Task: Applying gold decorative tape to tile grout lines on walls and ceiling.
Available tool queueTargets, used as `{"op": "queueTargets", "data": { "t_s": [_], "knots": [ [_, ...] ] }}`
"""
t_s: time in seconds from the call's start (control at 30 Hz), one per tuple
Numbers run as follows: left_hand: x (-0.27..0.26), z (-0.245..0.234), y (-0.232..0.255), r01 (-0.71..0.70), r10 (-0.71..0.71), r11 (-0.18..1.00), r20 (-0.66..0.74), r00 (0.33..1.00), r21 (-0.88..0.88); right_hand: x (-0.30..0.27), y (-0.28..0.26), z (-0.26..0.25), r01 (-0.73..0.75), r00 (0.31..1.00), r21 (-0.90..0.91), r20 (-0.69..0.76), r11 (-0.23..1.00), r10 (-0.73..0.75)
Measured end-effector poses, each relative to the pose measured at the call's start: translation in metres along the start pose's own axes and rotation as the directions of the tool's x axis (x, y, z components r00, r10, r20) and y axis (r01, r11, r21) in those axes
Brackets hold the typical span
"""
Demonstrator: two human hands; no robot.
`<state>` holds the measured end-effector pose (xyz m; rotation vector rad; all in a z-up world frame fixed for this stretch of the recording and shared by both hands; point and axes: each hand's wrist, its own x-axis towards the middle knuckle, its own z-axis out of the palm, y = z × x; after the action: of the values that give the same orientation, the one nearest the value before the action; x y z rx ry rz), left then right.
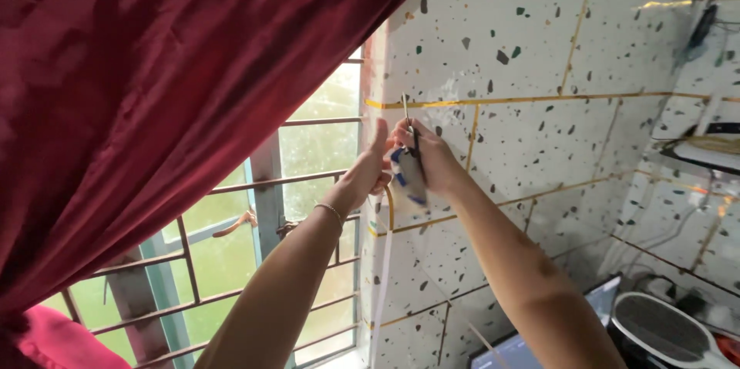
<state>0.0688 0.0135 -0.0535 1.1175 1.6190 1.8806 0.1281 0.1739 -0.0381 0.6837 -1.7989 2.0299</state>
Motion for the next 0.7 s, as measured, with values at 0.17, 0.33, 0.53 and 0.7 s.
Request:
{"op": "queueTargets", "data": {
  "t_s": [0.17, 0.33, 0.53, 0.7],
  "knots": [
    [0.056, -0.008, -0.050, 0.070, -0.053, 0.994, -0.188, 0.981, 0.087, -0.007, 0.028, -0.018, 0.062, 0.987, 0.040, -0.150, 0.997, -0.056],
    [0.014, 0.006, -0.031, -0.014, 0.367, 0.647, -0.295, 0.882, 0.763, -0.037, -0.007, 0.006, 0.287, 0.900, -0.339, -0.226, 0.896, -0.374],
    [0.008, 0.043, -0.012, 0.127, -0.055, 0.664, -0.122, 0.991, 0.737, -0.061, -0.013, 0.003, 0.062, 0.980, -0.855, -0.046, 0.516, -0.193],
    [-0.001, 0.044, -0.015, -0.160, 0.272, 0.749, -0.078, 0.959, 0.642, -0.069, -0.048, -0.020, -0.090, 0.949, -0.533, 0.211, 0.841, 0.235]
  ]
}}
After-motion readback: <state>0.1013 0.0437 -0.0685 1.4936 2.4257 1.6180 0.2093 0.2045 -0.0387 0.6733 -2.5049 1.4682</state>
